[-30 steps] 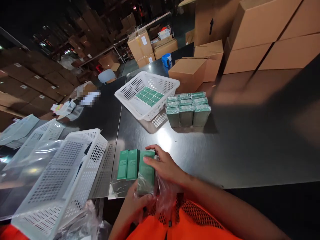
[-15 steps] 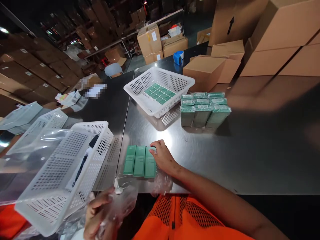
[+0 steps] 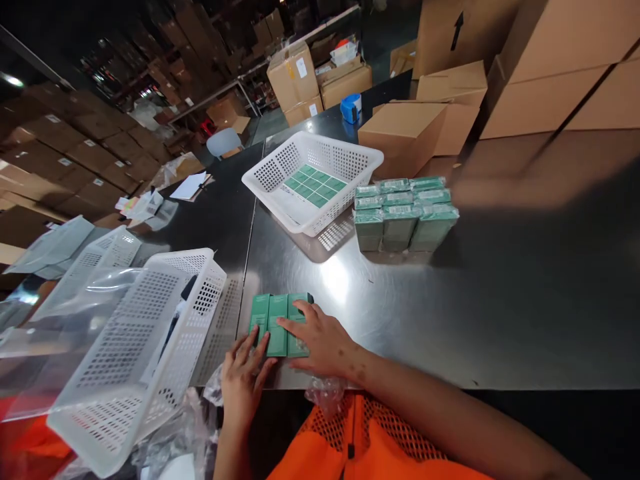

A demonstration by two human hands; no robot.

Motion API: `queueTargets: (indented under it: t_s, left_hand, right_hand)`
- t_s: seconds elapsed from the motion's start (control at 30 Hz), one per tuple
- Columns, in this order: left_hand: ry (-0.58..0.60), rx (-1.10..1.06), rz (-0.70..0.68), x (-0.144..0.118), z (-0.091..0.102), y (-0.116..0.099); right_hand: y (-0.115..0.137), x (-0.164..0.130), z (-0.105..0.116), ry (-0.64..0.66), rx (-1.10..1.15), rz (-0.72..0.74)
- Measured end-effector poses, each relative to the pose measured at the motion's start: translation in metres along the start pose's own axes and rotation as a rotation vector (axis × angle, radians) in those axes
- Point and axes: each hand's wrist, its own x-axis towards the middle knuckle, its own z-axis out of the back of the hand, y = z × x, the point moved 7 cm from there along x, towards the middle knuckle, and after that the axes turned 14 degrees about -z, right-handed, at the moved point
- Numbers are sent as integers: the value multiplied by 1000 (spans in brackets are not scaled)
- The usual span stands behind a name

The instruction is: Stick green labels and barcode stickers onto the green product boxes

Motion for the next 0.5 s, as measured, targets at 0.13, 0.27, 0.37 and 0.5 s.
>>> queueTargets:
  t_s: [0.13, 0.27, 0.37, 0.5]
  left_hand:
    - [-54, -4, -7, -4, -1, 6]
    - [-128, -36, 2, -6, 3, 12]
    - [-183, -44, -33, -5, 6, 15]
    - [-211, -4, -151, 0, 10, 11]
  right_hand:
    - [5, 3, -9, -47, -114, 1]
    - [11, 8, -13, -74, -157, 34]
    - [12, 8, -14, -91, -168, 41]
    - [14, 2, -1, -77, -141, 47]
